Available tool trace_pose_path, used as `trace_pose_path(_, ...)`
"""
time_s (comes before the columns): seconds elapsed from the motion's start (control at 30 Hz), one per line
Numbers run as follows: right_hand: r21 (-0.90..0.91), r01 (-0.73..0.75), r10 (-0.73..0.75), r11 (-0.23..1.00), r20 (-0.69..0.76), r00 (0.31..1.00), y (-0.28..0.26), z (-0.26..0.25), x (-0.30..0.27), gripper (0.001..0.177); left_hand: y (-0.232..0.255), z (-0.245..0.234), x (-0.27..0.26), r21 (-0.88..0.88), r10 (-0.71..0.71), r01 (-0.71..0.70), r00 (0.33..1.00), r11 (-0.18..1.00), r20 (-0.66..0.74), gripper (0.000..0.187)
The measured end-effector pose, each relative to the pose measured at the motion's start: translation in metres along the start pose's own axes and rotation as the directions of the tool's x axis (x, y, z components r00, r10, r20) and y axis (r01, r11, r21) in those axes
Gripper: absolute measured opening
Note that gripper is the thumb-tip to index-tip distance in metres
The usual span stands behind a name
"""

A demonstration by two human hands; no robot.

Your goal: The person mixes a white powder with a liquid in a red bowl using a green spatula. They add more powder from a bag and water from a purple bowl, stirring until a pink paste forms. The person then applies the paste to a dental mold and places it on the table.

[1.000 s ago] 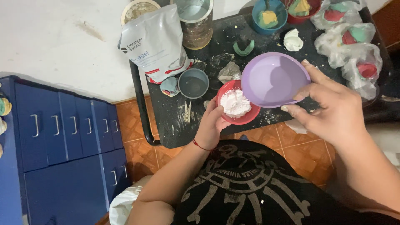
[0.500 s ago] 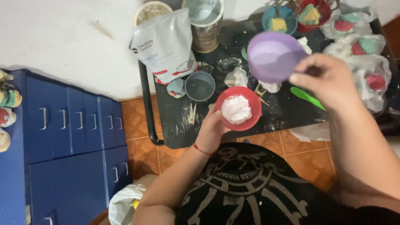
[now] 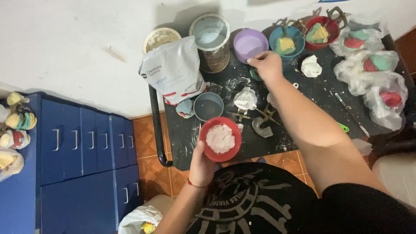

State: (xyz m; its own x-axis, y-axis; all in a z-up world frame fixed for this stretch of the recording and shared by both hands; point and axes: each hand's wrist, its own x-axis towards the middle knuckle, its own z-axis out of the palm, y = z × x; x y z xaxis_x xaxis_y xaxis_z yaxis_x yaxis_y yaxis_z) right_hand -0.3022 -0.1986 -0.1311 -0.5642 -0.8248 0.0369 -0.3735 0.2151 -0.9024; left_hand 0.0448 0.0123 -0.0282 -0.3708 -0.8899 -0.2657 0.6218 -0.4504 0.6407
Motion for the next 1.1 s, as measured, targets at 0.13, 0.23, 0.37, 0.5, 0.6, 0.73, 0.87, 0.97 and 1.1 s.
trace_pose_path(0.13,-0.115,-0.064,0.063,0.991,-0.008,0.998,0.012,0.02,0.012,0.031,-0.004,-0.025,0.0,-0.038,-0.01,0.006,0.995,0.999,-0.1,0.066)
trace_pose_path(0.23,-0.197,-0.082,0.086,0.977,0.015,0.996,0.001,0.02,0.008,0.032,-0.012,-0.049,0.005,-0.048,-0.042,0.035,0.988,0.998,-0.148,0.068)
trace_pose_path(0.37,-0.194,-0.143,0.183,0.97,0.203,0.962,-0.038,-0.006,-0.007,0.062,0.01,0.0,-0.006,0.052,0.076,-0.074,0.997,0.996,-0.03,0.083)
trace_pose_path(0.5,-0.232,-0.116,0.181,0.966,0.282,0.942,-0.106,-0.121,-0.069,0.062,0.015,0.025,0.002,0.095,-0.003,0.003,1.0,0.995,0.003,0.075)
trace_pose_path(0.6,-0.491,-0.022,0.136,0.871,0.198,0.971,-0.062,-0.195,-0.099,0.026,0.006,0.028,0.006,0.072,0.042,-0.057,0.979,0.996,0.198,0.077)
trace_pose_path(0.73,-0.944,-0.076,0.576,0.32,0.13,0.807,0.022,-0.246,-0.141,0.04,-0.018,0.019,0.02,-0.002,-0.02,0.021,0.961,1.0,0.275,0.077)
trace_pose_path(0.87,-0.914,0.009,0.209,0.405,0.102,0.973,0.104,-0.262,-0.188,0.035,-0.031,0.042,0.032,0.012,-0.111,0.115,0.918,0.993,0.38,0.092)
trace_pose_path(0.97,-0.856,0.073,0.082,0.512,0.133,0.988,0.097,-0.27,-0.191,0.027,-0.046,0.049,0.047,0.091,-0.108,0.076,0.893,0.993,0.437,0.086)
trace_pose_path(1.1,-0.745,-0.168,0.257,0.646,0.005,0.966,-0.018,-0.282,-0.209,0.022,-0.083,0.041,0.068,-0.009,-0.143,0.164,0.882,0.986,0.449,0.09)
